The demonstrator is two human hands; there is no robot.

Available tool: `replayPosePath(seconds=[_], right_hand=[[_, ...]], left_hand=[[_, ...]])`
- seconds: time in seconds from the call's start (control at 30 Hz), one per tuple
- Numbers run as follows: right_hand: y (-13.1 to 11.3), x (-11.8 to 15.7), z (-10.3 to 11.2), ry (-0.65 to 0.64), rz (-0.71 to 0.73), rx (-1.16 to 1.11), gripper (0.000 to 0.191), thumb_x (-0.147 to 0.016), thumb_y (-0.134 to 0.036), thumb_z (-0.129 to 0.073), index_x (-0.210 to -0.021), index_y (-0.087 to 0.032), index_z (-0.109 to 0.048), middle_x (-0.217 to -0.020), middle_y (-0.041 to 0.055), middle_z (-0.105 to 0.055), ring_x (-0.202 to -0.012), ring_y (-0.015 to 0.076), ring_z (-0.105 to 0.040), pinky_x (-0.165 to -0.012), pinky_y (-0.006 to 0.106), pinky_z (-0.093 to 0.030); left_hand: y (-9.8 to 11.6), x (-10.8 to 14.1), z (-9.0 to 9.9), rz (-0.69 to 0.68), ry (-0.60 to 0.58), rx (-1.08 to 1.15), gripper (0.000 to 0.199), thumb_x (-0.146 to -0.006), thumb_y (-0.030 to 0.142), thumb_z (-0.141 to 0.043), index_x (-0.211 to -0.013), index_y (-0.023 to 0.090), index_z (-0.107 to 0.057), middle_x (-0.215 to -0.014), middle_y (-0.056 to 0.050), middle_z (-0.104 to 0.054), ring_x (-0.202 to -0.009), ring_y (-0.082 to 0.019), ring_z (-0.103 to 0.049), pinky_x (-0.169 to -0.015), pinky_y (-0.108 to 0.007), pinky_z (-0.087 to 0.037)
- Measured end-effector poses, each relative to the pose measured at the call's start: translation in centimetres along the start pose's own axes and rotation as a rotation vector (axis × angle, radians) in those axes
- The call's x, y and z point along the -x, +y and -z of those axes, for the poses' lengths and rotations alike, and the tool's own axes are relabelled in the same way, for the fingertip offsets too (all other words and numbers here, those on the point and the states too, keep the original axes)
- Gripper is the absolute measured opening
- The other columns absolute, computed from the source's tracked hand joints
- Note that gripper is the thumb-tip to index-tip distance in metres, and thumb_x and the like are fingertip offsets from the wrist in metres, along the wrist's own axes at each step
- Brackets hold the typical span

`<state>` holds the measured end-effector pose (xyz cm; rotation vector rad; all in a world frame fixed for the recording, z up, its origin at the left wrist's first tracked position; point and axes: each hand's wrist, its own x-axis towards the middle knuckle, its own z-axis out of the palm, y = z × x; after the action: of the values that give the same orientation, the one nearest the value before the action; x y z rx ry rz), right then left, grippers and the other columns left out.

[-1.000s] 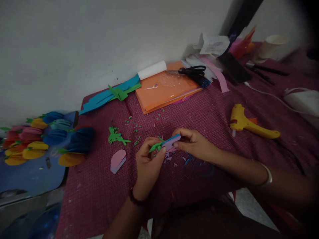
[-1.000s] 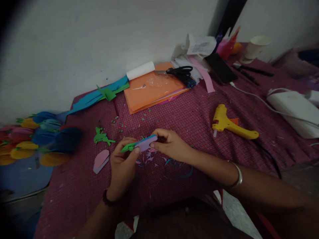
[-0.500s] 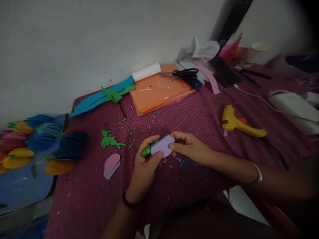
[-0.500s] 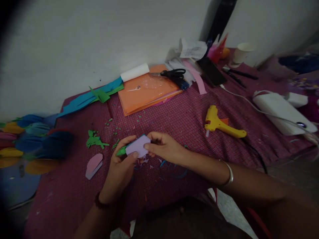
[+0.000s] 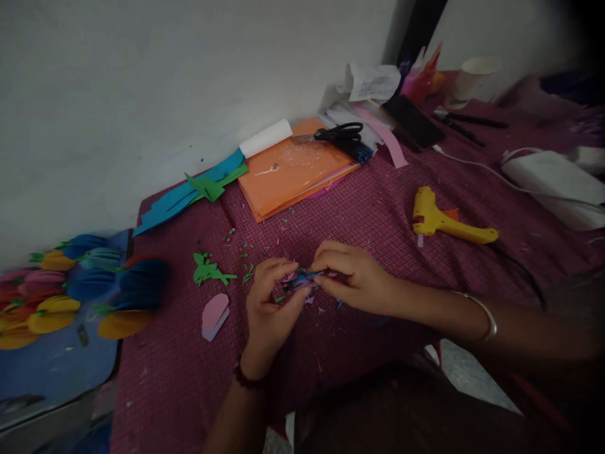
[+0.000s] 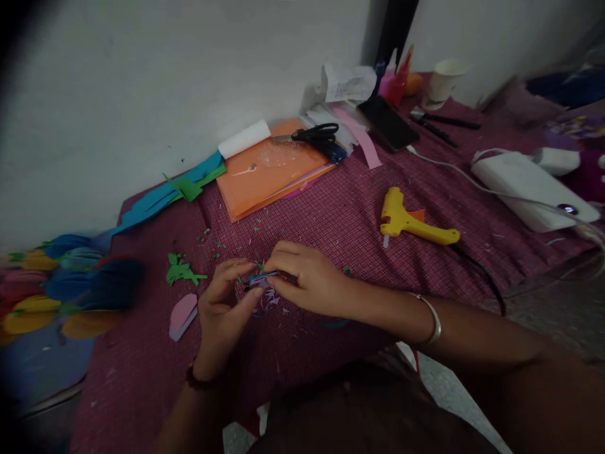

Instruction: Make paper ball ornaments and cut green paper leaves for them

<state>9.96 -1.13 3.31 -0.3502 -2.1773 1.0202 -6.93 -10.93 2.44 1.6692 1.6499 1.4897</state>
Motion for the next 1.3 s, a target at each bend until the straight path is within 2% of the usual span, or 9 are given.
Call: replayPosePath(seconds=[0.1,0.17,0.27,0.37,0.6,0.93,1.03,1.17,1.3], right_hand=[[0.0,0.1,-0.3,-0.016,-0.048,-0.011,0.009,-0.085,-0.01,-0.055,-0.086,-0.017,-0.06,-0.081,0.0016,-0.056,-0.076,0.0121,-0.053,-0.067,0.025,-0.042],[0.0,0.1,-0.4,-0.014,-0.112,-0.043,0.006,-0.085,-0.012,-0.056,-0.082,-0.017,-0.059,-0.078,0.0008,-0.056,-0.072,0.0116,-0.052,-0.065,0.025,-0.041],[-0.2,0.0,-0.6,-0.029,-0.264,-0.156,0.006,-0.084,-0.017,-0.056,-0.079,-0.015,-0.058,-0.073,-0.0004,-0.055,-0.067,0.0108,-0.05,-0.062,0.024,-0.039],[-0.4,-0.2,-0.8,-0.039,-0.392,-0.312,0.008,-0.083,-0.021,-0.057,-0.078,-0.015,-0.056,-0.07,-0.0017,-0.052,-0.064,0.0102,-0.048,-0.058,0.023,-0.038],[-0.4,-0.2,-1.3,-0.025,-0.511,-0.46,0.014,-0.08,-0.025,-0.059,-0.071,-0.017,-0.052,-0.064,-0.0042,-0.046,-0.059,0.0084,-0.042,-0.053,0.021,-0.034],[0.0,-0.3,-1.2,-0.082,-0.654,-0.726,0.022,-0.077,-0.035,-0.064,-0.076,-0.016,-0.052,-0.063,-0.0052,-0.047,-0.055,0.0067,-0.04,-0.051,0.021,-0.032],[0.1,-0.4,-1.1,-0.087,-0.647,-0.755,0.029,-0.077,-0.041,-0.067,-0.078,-0.015,-0.053,-0.066,-0.0045,-0.049,-0.058,0.0073,-0.044,-0.053,0.021,-0.034],[0.1,-0.5,-1.3,-0.158,-0.648,-0.71,0.035,-0.068,-0.041,-0.077,-0.072,-0.016,-0.054,-0.065,-0.0052,-0.051,-0.06,0.0072,-0.046,-0.055,0.021,-0.037],[0.4,-0.2,-1.7,-0.168,-0.778,-0.768,0.029,-0.066,-0.036,-0.079,-0.073,-0.014,-0.061,-0.063,-0.0044,-0.058,-0.056,0.0061,-0.049,-0.054,0.019,-0.04]], left_hand=[[0.2,0.1,-0.2,-0.085,0.016,0.004,0.018,-0.077,0.014,-0.071,-0.092,0.023,-0.07,-0.092,-0.002,-0.064,-0.091,-0.015,-0.059,-0.083,-0.031,-0.047],[0.2,0.2,-0.3,-0.068,0.028,0.015,0.013,-0.079,0.013,-0.068,-0.087,0.022,-0.07,-0.089,-0.001,-0.063,-0.087,-0.014,-0.058,-0.08,-0.029,-0.046],[0.1,0.4,-0.6,0.046,0.047,0.051,0.004,-0.081,0.017,-0.066,-0.08,0.02,-0.069,-0.085,-0.001,-0.061,-0.083,-0.014,-0.057,-0.074,-0.027,-0.045],[0.0,0.6,-1.1,0.208,0.07,0.186,0.009,-0.081,0.022,-0.066,-0.073,0.019,-0.065,-0.078,0.0,-0.055,-0.072,-0.012,-0.052,-0.063,-0.023,-0.041],[-0.2,0.9,-2.0,0.497,0.083,0.611,0.012,-0.077,0.021,-0.069,-0.068,0.017,-0.063,-0.071,0.003,-0.048,-0.066,-0.008,-0.045,-0.059,-0.018,-0.038],[0.8,0.4,-1.9,0.71,0.021,0.797,0.017,-0.07,0.03,-0.076,-0.072,0.017,-0.066,-0.067,0.002,-0.059,-0.057,-0.006,-0.052,-0.053,-0.017,-0.043],[1.0,0.1,-2.1,0.754,0.069,0.831,0.021,-0.066,0.031,-0.078,-0.071,0.017,-0.065,-0.064,0.003,-0.06,-0.054,-0.006,-0.052,-0.052,-0.017,-0.044],[0.6,0.0,-2.5,0.774,0.211,0.821,0.02,-0.065,0.028,-0.077,-0.069,0.017,-0.06,-0.063,0.005,-0.059,-0.053,-0.005,-0.052,-0.05,-0.016,-0.043],[0.3,0.0,-2.7,0.818,0.235,0.818,0.02,-0.067,0.025,-0.075,-0.073,0.018,-0.057,-0.065,0.005,-0.057,-0.052,-0.005,-0.052,-0.048,-0.017,-0.043]])
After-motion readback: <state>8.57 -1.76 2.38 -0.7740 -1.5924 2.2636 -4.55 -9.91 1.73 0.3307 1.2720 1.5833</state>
